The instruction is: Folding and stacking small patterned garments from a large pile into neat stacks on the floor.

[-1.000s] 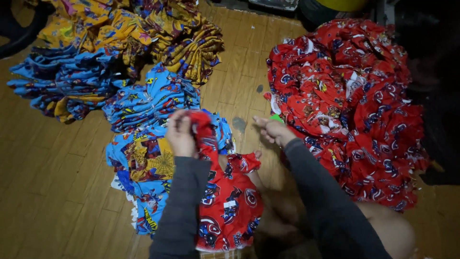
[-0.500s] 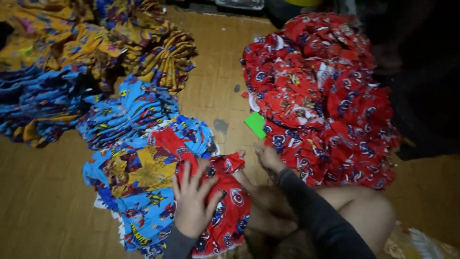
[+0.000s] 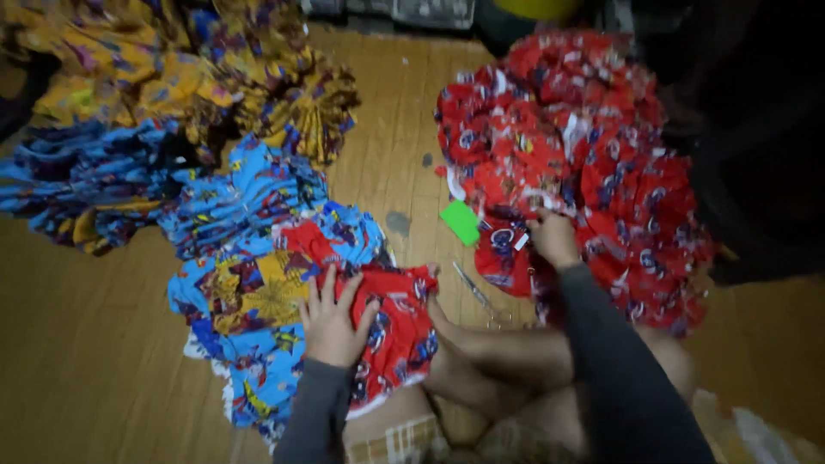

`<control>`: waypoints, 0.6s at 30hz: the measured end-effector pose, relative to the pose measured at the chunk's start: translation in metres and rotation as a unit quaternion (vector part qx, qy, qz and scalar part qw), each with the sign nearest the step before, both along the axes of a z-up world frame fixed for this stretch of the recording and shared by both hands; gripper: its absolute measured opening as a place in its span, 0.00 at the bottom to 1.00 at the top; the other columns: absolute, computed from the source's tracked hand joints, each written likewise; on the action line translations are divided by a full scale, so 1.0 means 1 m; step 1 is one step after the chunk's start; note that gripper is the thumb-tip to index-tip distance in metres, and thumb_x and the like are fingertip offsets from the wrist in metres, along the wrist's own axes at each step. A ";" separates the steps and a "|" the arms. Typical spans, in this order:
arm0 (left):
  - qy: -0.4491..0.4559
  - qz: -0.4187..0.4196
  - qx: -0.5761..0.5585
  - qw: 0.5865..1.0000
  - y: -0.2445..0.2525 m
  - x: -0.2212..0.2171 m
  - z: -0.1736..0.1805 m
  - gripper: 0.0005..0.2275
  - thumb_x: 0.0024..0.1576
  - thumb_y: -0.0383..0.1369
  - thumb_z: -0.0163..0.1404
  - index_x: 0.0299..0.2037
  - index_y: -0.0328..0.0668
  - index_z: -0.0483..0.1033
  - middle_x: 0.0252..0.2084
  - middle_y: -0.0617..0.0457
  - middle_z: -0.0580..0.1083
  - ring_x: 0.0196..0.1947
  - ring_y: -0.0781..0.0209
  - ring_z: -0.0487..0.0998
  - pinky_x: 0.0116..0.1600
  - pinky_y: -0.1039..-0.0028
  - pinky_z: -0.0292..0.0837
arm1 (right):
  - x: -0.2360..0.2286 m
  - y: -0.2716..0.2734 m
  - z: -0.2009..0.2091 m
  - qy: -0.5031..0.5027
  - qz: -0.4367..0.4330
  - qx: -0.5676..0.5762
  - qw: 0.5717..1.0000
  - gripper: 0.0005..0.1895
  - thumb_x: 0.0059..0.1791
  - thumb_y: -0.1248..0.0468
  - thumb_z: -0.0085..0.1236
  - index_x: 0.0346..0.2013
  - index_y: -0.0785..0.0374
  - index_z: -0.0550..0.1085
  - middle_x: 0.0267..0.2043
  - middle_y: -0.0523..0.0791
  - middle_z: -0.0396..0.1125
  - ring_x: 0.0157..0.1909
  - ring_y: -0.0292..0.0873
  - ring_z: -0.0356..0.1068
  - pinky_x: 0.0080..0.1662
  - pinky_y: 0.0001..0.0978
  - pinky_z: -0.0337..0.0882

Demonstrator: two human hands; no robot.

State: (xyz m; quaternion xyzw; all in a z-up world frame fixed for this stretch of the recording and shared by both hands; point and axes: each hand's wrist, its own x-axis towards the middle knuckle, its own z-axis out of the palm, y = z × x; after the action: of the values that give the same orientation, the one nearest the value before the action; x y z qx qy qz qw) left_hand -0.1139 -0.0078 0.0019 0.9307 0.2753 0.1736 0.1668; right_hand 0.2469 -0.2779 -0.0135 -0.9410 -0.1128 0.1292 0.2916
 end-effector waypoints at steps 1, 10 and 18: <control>-0.009 0.004 0.004 1.000 -0.001 0.006 0.013 0.27 0.55 0.55 0.50 0.64 0.62 0.70 0.75 0.47 0.56 0.71 0.28 0.54 0.68 0.31 0.48 | 0.006 -0.001 0.017 -0.009 0.004 0.004 1.000 0.26 0.53 0.66 0.51 0.67 0.68 0.66 0.54 0.51 0.74 0.43 0.50 0.75 0.46 0.40 0.74; -0.252 -0.236 -0.249 0.905 -0.054 0.094 0.105 0.18 0.60 0.33 0.50 0.59 0.34 0.72 0.62 0.43 0.71 0.61 0.48 0.73 0.63 0.65 0.68 | -0.110 -0.031 0.230 -0.059 0.198 0.243 0.948 0.10 0.53 0.66 0.55 0.48 0.66 0.77 0.31 0.42 0.68 0.27 0.35 0.61 0.32 0.24 0.61; -0.320 -0.328 -0.342 0.820 -0.072 0.156 0.071 0.16 0.49 0.38 0.68 0.45 0.49 0.79 0.54 0.55 0.76 0.60 0.50 0.76 0.68 0.60 0.65 | -0.129 -0.091 0.201 -0.067 0.245 0.277 0.927 0.13 0.47 0.72 0.62 0.46 0.69 0.78 0.28 0.51 0.76 0.35 0.40 0.73 0.40 0.38 0.75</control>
State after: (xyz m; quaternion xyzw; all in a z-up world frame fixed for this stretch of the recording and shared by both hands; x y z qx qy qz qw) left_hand 0.0416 -0.0797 0.0724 0.7411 -0.0734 0.2910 0.6006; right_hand 0.1180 -0.3691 0.1873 -0.7724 -0.3906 0.0966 0.4913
